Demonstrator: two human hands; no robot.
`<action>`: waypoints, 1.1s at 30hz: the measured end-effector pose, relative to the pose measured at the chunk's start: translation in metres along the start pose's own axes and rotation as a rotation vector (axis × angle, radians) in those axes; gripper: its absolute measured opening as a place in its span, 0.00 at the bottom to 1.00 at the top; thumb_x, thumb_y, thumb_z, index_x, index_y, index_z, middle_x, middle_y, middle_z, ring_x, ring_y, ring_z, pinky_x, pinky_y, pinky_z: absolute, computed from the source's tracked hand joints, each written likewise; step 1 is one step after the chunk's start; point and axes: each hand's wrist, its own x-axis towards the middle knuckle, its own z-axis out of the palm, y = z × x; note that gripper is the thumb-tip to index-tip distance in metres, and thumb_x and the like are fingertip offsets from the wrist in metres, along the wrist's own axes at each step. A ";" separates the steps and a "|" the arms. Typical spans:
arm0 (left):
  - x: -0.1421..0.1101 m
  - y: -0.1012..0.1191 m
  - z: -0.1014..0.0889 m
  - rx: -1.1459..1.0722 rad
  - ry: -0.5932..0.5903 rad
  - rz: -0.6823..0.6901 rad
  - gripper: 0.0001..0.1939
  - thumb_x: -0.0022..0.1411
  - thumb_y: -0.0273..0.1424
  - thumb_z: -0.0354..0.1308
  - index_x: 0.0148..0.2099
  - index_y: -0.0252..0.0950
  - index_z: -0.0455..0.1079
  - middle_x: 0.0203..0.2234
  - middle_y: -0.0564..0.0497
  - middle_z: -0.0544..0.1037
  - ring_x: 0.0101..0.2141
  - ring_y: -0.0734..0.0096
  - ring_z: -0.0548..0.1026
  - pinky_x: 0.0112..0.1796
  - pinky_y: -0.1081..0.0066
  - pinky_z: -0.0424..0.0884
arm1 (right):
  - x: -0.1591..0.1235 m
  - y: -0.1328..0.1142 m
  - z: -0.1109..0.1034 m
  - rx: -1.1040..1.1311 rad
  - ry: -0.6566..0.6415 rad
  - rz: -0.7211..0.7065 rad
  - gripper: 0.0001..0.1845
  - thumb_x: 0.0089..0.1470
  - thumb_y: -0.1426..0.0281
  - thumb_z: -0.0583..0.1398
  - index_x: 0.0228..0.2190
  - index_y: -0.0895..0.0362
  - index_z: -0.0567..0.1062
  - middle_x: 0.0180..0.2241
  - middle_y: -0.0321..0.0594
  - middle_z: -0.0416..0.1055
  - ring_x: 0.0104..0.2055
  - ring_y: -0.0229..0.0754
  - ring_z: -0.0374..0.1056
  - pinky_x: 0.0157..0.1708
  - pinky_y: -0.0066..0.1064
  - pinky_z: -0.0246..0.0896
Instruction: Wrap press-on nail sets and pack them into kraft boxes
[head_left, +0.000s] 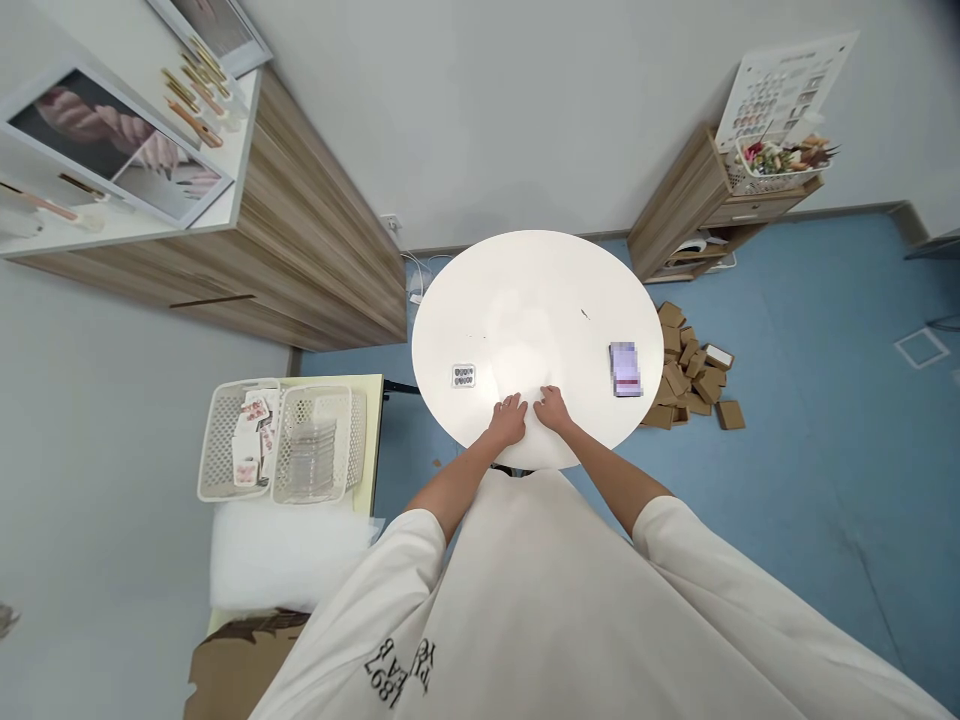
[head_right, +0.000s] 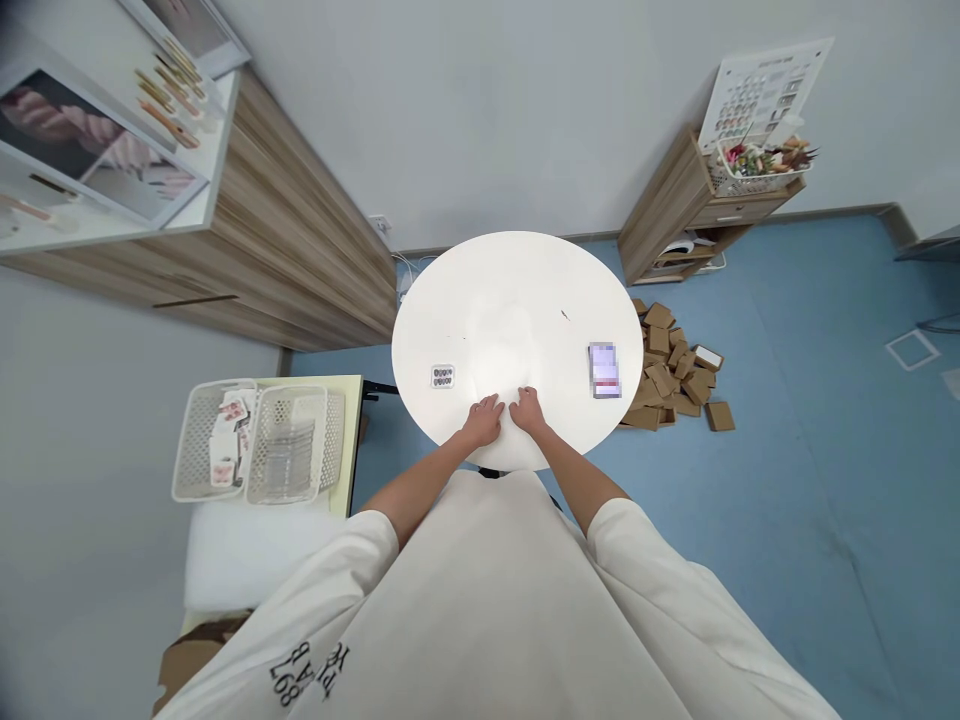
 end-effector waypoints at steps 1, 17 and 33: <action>0.000 -0.001 0.001 -0.002 -0.012 -0.002 0.28 0.65 0.26 0.47 0.67 0.36 0.56 0.71 0.38 0.50 0.69 0.52 0.50 0.64 0.49 0.52 | 0.000 -0.002 0.002 -0.003 -0.008 -0.023 0.30 0.60 0.69 0.52 0.63 0.61 0.63 0.66 0.53 0.53 0.58 0.48 0.66 0.59 0.36 0.61; -0.007 -0.043 -0.003 -0.086 -0.066 0.053 0.22 0.67 0.28 0.46 0.62 0.38 0.61 0.64 0.41 0.63 0.60 0.54 0.66 0.55 0.55 0.66 | -0.020 -0.004 -0.005 -0.501 -0.162 -0.102 0.27 0.62 0.71 0.51 0.62 0.57 0.65 0.70 0.49 0.48 0.66 0.55 0.52 0.59 0.45 0.56; -0.004 -0.168 -0.056 0.037 0.213 -0.101 0.30 0.59 0.19 0.49 0.63 0.37 0.59 0.69 0.38 0.55 0.69 0.51 0.52 0.63 0.49 0.54 | -0.034 -0.033 0.010 -0.473 -0.082 -0.028 0.28 0.62 0.72 0.51 0.63 0.56 0.65 0.68 0.50 0.51 0.65 0.54 0.55 0.59 0.43 0.56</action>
